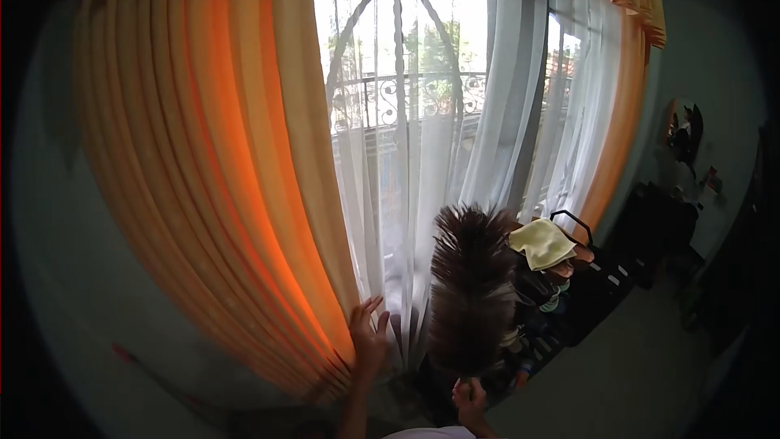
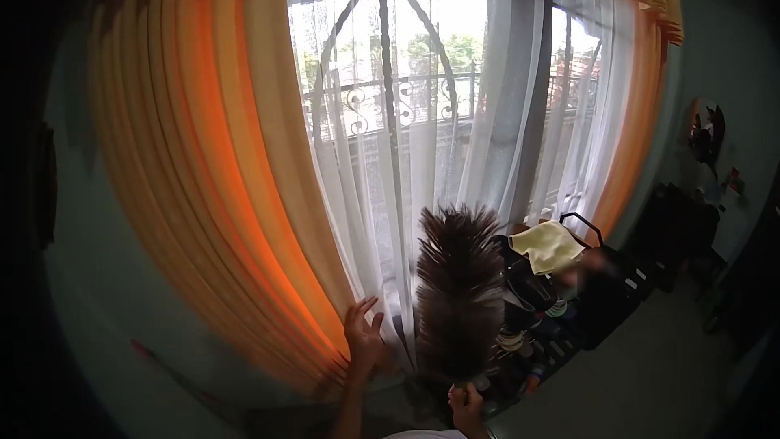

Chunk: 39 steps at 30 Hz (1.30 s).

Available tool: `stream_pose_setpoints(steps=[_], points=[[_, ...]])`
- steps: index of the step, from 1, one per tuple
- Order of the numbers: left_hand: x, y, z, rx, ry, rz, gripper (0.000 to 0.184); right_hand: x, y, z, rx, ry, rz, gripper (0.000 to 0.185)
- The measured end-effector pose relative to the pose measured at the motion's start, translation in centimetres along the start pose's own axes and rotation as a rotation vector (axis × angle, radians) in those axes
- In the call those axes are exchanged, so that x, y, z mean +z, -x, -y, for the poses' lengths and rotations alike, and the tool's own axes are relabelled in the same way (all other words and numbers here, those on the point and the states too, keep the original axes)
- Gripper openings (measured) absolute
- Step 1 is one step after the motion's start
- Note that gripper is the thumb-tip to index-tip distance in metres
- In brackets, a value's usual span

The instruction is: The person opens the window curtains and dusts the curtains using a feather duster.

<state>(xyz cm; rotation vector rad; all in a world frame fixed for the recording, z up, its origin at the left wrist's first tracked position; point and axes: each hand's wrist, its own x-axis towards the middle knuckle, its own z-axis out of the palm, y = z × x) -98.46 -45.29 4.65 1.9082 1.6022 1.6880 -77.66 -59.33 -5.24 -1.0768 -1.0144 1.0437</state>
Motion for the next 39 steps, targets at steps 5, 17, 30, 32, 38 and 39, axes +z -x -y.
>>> stream_pose_setpoints(steps=[5, 17, 30, 32, 38, 39], points=[[-4.1, 3.8, 0.9, -0.167, 0.125, -0.380, 0.010, 2.0, -0.8, 1.2, -0.027, -0.136, 0.031, 0.034], [-6.5, 8.0, -1.8, -0.143, 0.042, -0.381, 0.007, 13.5, -14.2, 10.9, -1.194, 0.543, 0.179, 0.028], [-8.9, 9.6, -3.6, -0.164, 0.050, -0.468, 0.008, 19.3, -20.6, 18.3, -0.654, -0.171, 0.059, 0.045], [-8.8, 10.0, -3.8, -0.307, 0.085, -0.393, 0.013, 19.5, -20.8, 18.4, -1.077, 0.133, 0.039, 0.052], [-9.8, 9.9, -4.8, -0.291, 0.086, -0.445, 0.011, 17.7, -26.3, 21.7, -1.212, 0.535, -0.096, 0.055], [-10.1, 10.1, -4.5, -0.287, 0.084, -0.445, 0.011, 17.7, -27.4, 22.7, -1.245, 0.428, -0.215, 0.051]])
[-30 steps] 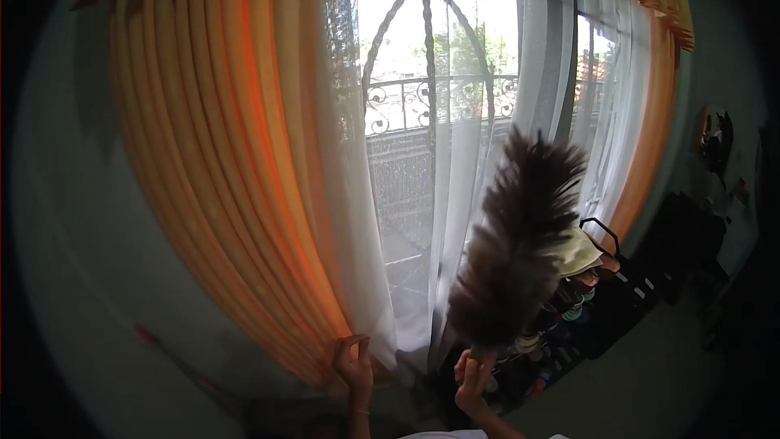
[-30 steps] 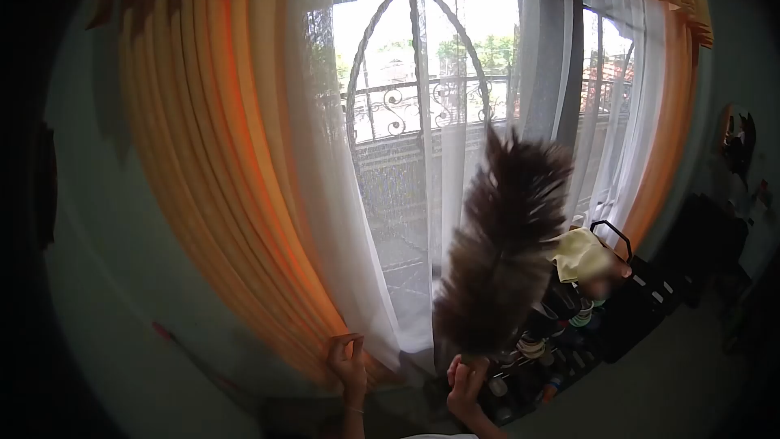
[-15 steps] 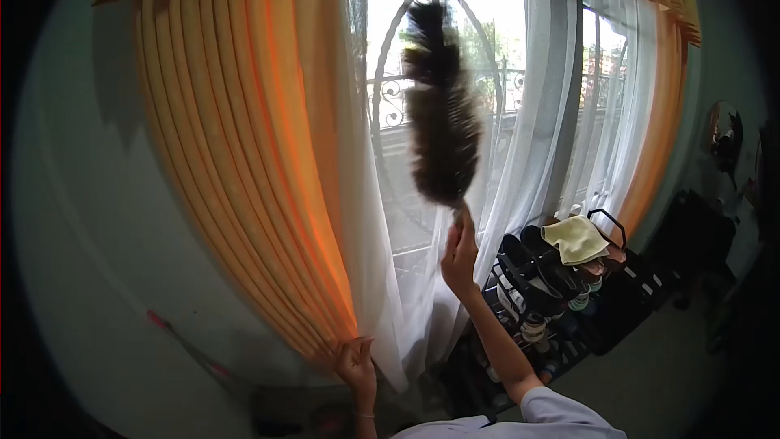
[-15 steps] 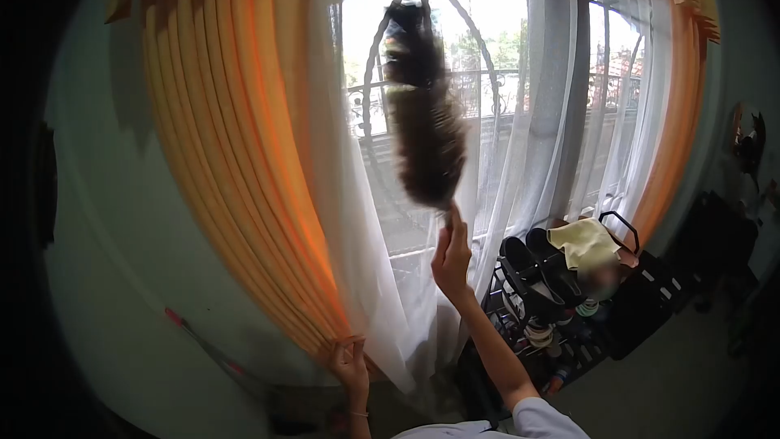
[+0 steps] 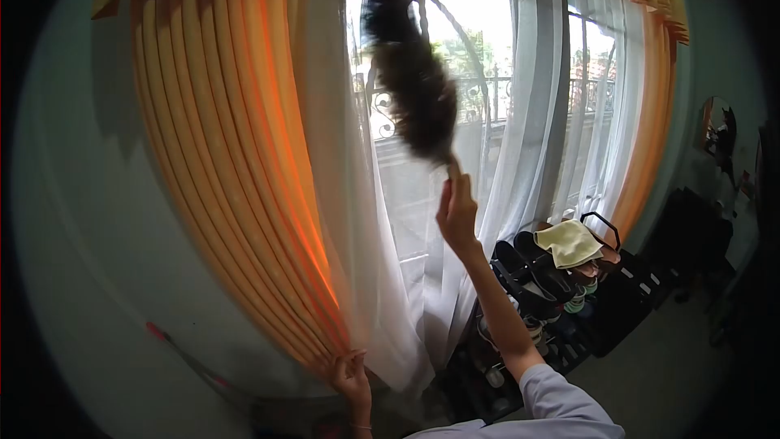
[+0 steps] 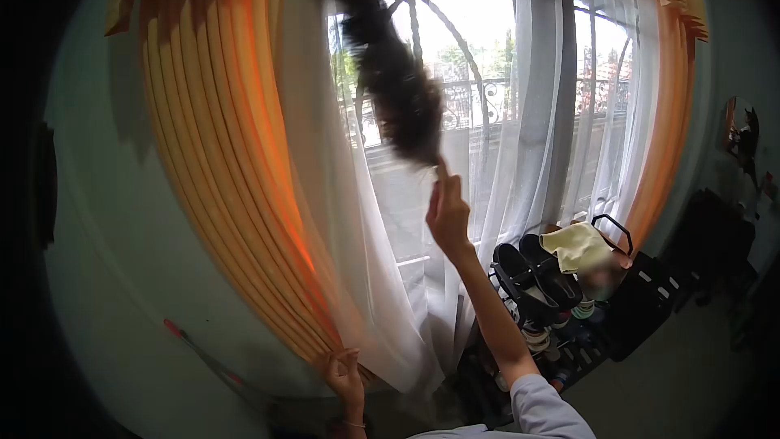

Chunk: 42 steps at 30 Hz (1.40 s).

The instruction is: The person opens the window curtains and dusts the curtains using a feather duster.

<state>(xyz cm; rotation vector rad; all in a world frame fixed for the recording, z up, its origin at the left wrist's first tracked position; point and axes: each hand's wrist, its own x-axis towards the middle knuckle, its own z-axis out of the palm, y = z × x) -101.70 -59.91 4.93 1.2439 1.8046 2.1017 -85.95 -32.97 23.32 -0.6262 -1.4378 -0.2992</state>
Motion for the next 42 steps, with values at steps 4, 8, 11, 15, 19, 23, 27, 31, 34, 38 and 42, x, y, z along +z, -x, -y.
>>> stream_pose_setpoints(steps=[4, 8, 11, 15, 19, 23, 27, 31, 34, 38, 42], points=[[-0.1, -0.3, 0.6, 0.089, -0.060, -0.026, 0.013, -0.5, -0.2, -0.7, 0.495, -0.292, -0.093, 0.042], [1.1, 0.2, 2.4, 0.071, -0.012, 0.022, 0.010, -1.6, 4.4, 0.5, 0.113, -0.157, 0.097, 0.050], [1.4, 0.3, 2.2, 0.131, -0.045, -0.009, 0.011, -3.6, 6.3, -0.4, -0.121, 0.024, 0.314, 0.059], [0.9, 0.1, 2.2, 0.111, -0.024, -0.031, 0.012, -3.2, 6.8, -3.8, 0.034, 0.048, -0.056, 0.049], [1.2, -0.1, 1.3, 0.052, -0.052, 0.041, 0.012, -5.8, 9.4, 0.6, 0.468, -0.157, 0.136, 0.044], [3.3, 1.2, 0.7, -0.031, -0.104, 0.141, 0.008, -7.3, 13.7, 7.4, 0.799, -0.703, 0.272, 0.038], [5.7, 2.5, 0.0, 0.249, -0.139, 0.218, 0.008, -9.2, 16.0, 11.4, 0.708, -0.667, 0.348, 0.041], [7.1, 4.1, -0.9, 0.240, -0.058, 0.308, 0.014, -9.7, 17.3, 10.2, 0.830, -0.447, 0.368, 0.046], [7.7, 4.1, -1.8, 0.240, 0.098, 0.425, 0.010, -12.0, 16.7, 9.0, 0.852, -0.542, 0.253, 0.045], [9.8, 2.1, 0.1, 0.138, 0.277, 0.313, 0.023, -15.8, 17.2, 7.6, 0.844, -0.484, 0.194, 0.051], [11.6, -2.0, -1.0, 0.134, 0.252, 0.321, 0.055, -18.7, 18.0, 7.7, 0.952, -0.509, 0.133, 0.055]])
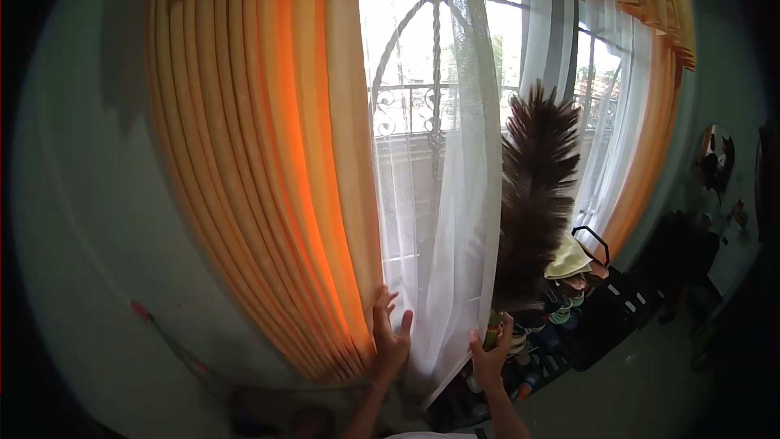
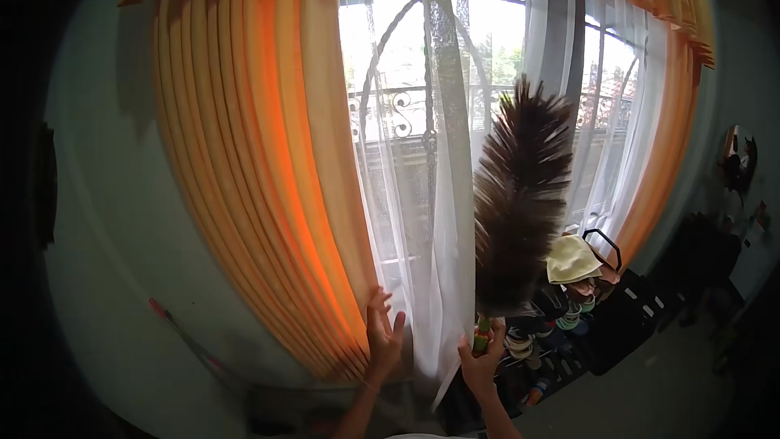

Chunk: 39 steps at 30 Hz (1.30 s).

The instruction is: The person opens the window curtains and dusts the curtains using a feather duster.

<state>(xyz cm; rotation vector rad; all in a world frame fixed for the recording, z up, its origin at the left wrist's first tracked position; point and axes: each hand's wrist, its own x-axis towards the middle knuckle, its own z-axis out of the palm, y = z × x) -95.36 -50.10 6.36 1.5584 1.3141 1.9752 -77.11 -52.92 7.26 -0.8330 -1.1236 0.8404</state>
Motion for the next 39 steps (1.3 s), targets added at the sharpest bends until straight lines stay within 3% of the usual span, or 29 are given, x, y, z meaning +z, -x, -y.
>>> stream_pose_setpoints(steps=[5, 8, 11, 16, 20, 22, 26, 29, 31, 33, 39], points=[[-0.3, -3.3, -0.5, 0.017, -0.284, 0.027, 0.069, -2.3, 1.5, 1.1, -0.051, 0.104, -0.085, 0.052], [-0.3, -3.2, -0.2, -0.068, -0.271, -0.272, 0.076, -4.1, 1.7, 1.3, -0.074, 0.157, -0.118, 0.051], [-1.0, -2.6, 0.2, 0.091, -0.336, -0.489, 0.074, -4.8, 1.7, 2.1, -0.082, 0.163, -0.142, 0.051], [-3.3, -3.9, 1.6, -0.025, -0.474, -0.476, 0.079, -5.9, 1.6, 1.7, -0.055, 0.158, -0.187, 0.057], [-4.0, -4.7, 2.2, 0.006, -0.438, -0.532, 0.076, -5.8, 1.5, 2.5, -0.048, 0.216, -0.244, 0.063], [-4.1, -5.1, 2.5, 0.091, -0.513, -0.438, 0.069, -5.8, 1.5, 2.7, -0.046, 0.206, -0.240, 0.063], [-3.9, -5.5, 2.8, 0.054, -0.703, -0.305, 0.059, -5.4, 1.7, 3.6, -0.057, 0.214, -0.225, 0.062], [-4.3, -6.9, 4.6, 0.082, -0.474, -0.198, 0.056, -5.1, 1.7, 3.4, -0.119, 0.231, -0.283, 0.056], [-4.4, -6.9, 4.8, -0.003, -0.501, -0.194, 0.058, -5.4, 1.8, 3.5, -0.121, 0.264, -0.267, 0.056], [-4.6, -7.2, 4.5, 0.074, -0.629, -0.449, 0.059, -5.5, 1.7, 3.5, -0.127, 0.294, -0.254, 0.056], [-5.8, -6.5, 4.7, 0.076, -0.732, -0.514, 0.067, -5.2, 1.7, 3.6, -0.122, 0.287, -0.260, 0.055]])
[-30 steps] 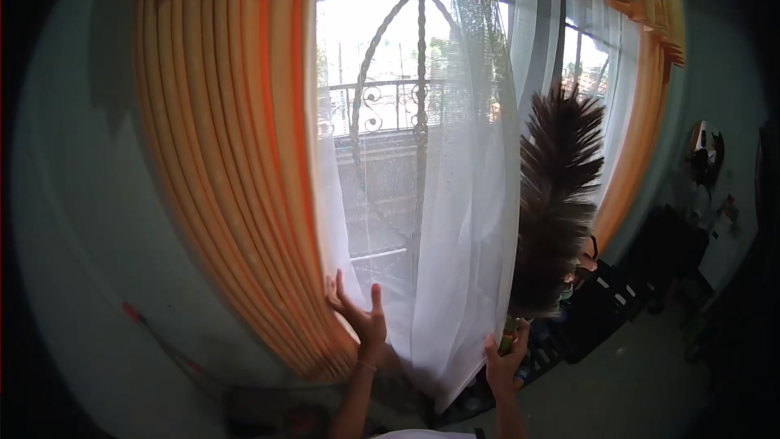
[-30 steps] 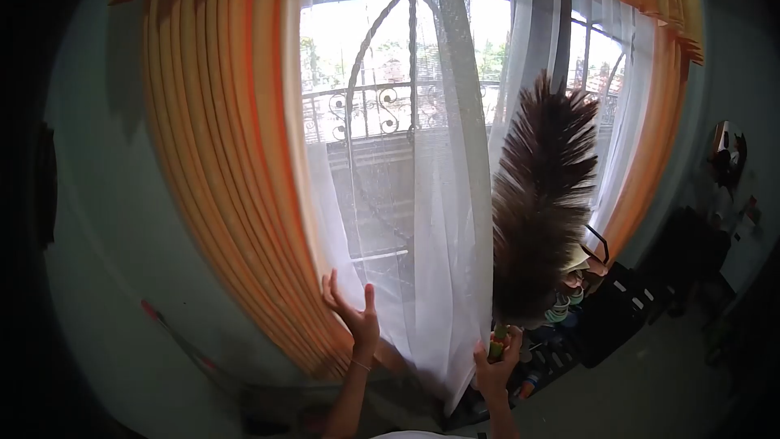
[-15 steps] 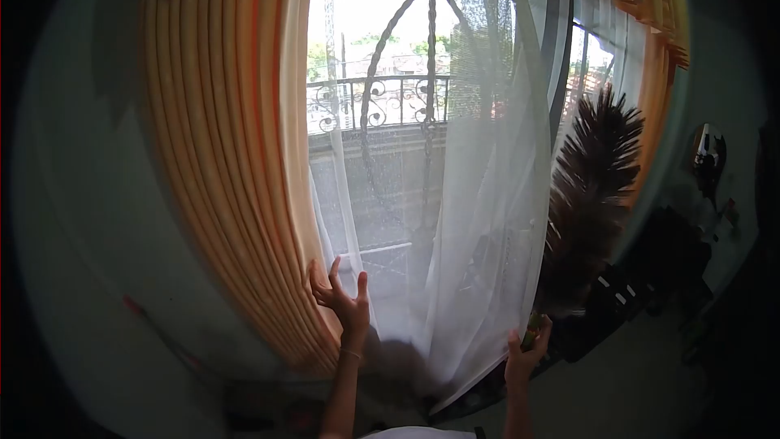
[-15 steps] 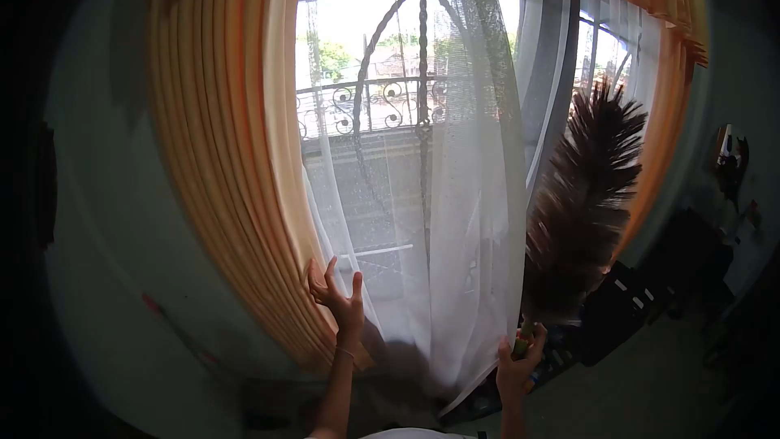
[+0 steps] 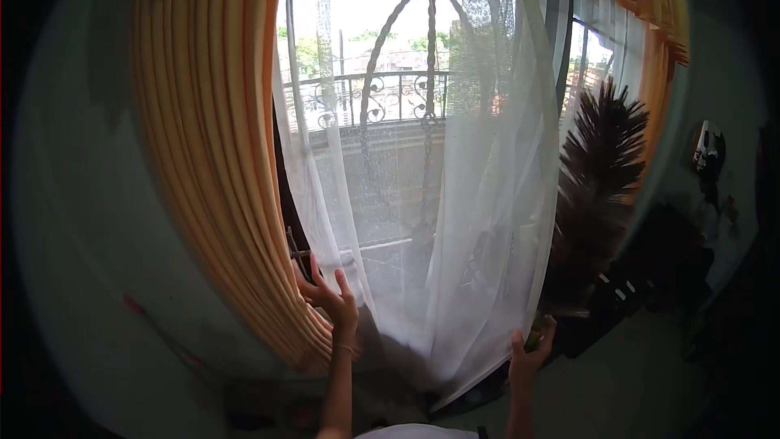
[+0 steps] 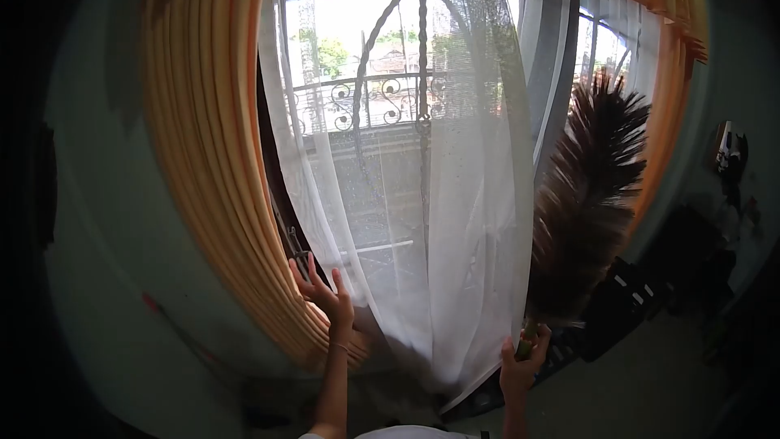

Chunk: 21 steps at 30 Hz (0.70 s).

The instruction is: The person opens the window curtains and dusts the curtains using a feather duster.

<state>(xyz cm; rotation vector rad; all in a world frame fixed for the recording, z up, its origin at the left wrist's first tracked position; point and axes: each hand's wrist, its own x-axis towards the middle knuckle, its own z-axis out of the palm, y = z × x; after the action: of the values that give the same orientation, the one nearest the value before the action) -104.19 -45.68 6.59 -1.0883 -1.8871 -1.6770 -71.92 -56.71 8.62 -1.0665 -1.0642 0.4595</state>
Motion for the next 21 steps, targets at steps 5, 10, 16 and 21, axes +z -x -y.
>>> stream_pose_setpoints(steps=[5, 10, 16, 21], points=[[1.5, -3.7, 0.0, -0.026, 0.294, -0.030, 0.062, -0.1, 0.2, 0.6, 0.040, -0.005, 0.015, 0.056], [0.7, -5.2, 3.8, -0.088, 0.433, 0.367, 0.035, -0.8, 0.3, 0.2, 0.135, -0.034, 0.112, 0.054], [-6.0, 1.1, 4.1, -0.411, 0.590, 0.229, 0.024, -0.5, 1.8, -3.3, 0.136, 0.018, 0.138, 0.043], [-12.8, 2.3, 2.0, -0.236, 0.519, 0.234, 0.036, 0.3, 2.9, -1.2, 0.192, -0.205, 0.046, 0.032]])
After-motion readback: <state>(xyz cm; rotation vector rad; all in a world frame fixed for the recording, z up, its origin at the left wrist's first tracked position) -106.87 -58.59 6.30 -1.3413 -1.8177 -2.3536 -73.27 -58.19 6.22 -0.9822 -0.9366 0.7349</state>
